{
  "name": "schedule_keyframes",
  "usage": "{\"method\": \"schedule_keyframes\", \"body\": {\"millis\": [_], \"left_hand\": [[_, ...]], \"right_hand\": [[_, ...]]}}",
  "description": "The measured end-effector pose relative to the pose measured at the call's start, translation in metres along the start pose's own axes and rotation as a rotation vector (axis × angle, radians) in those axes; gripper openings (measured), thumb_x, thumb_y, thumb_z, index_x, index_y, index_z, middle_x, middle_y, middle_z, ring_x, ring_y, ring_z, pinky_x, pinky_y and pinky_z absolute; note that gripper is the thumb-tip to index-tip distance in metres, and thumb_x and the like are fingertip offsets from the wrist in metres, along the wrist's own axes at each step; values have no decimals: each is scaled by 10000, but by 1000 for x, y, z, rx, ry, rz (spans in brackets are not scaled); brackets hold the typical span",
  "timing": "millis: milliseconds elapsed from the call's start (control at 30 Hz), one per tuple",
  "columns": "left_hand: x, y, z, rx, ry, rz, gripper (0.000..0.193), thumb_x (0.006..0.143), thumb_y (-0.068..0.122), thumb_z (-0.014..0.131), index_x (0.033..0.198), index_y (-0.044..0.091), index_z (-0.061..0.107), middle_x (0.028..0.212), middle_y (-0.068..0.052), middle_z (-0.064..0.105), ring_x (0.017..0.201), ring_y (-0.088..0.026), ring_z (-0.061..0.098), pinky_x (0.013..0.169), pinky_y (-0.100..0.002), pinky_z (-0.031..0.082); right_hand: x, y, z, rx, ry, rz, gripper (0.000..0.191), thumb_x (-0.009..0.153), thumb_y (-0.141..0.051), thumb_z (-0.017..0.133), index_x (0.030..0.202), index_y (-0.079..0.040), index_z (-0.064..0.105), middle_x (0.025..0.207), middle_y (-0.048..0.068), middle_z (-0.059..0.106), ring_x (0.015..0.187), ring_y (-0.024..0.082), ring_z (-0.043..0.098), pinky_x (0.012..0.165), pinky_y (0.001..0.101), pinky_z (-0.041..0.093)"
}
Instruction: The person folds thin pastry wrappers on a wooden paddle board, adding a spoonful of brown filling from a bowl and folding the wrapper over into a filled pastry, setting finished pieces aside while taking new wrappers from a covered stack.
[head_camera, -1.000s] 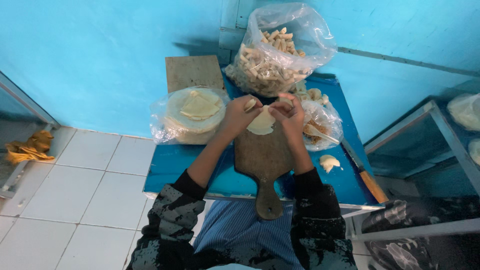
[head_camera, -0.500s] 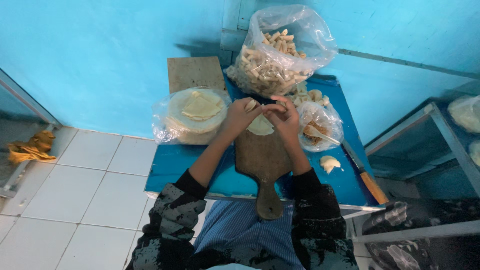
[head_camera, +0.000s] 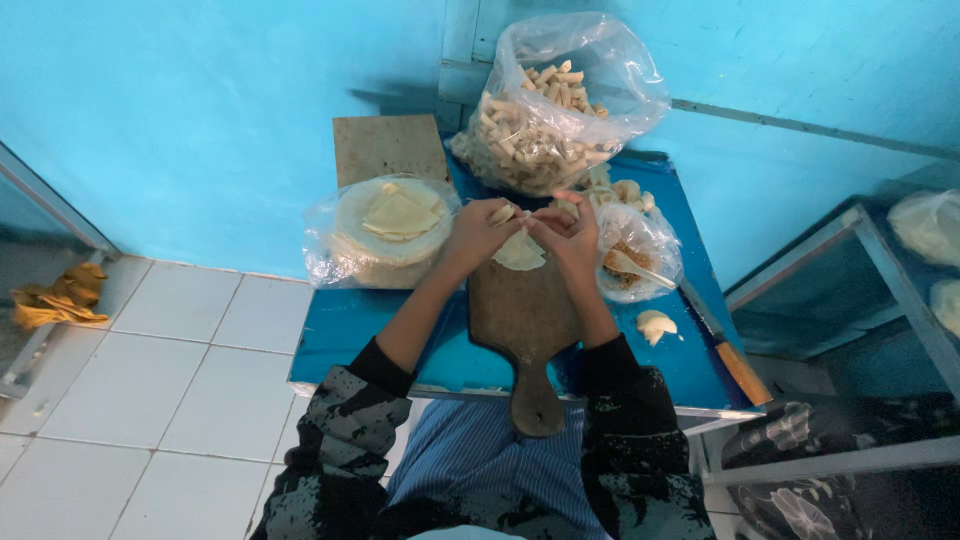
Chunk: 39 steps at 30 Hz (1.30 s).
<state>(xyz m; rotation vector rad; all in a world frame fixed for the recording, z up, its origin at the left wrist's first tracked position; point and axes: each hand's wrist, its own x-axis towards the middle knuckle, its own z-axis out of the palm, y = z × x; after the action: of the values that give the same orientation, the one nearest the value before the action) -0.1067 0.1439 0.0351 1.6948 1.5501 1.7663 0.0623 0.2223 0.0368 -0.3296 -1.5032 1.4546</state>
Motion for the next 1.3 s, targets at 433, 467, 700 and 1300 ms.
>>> {"method": "schedule_keyframes", "body": {"millis": [433,467,700,1300], "left_hand": [[4,4,3,-140,-45,-316,256,898,287,718,963,39,729,795,-60,730,616,-140,696,547,-297,570],[4,6,2,-121,-56,-337,281,888,311,744,946,36,732,784,-65,724,617,-140,692,542,-299,568],[5,0,0,-68,-38,-348,286,850,310,794,884,33,731,694,-53,691,573,-143,666,510,-307,536],[3,-19,6,-75,33,-136,240,859,239,807,890,14,728,730,-61,696,612,-127,668,539,-284,528]], "right_hand": [[4,10,-8,179,114,174,544,893,44,694,1362,-82,450,1032,84,662,937,206,711,844,344,615],[4,14,-9,130,69,105,547,902,55,705,1368,-80,453,1036,89,664,947,200,704,850,340,607],[7,33,-11,23,-83,-97,556,915,95,736,1377,-70,474,1053,105,669,994,180,677,885,333,580],[1,1,1,3,74,165,573,866,-9,786,1359,-78,502,987,66,697,892,144,692,749,263,569]]}}
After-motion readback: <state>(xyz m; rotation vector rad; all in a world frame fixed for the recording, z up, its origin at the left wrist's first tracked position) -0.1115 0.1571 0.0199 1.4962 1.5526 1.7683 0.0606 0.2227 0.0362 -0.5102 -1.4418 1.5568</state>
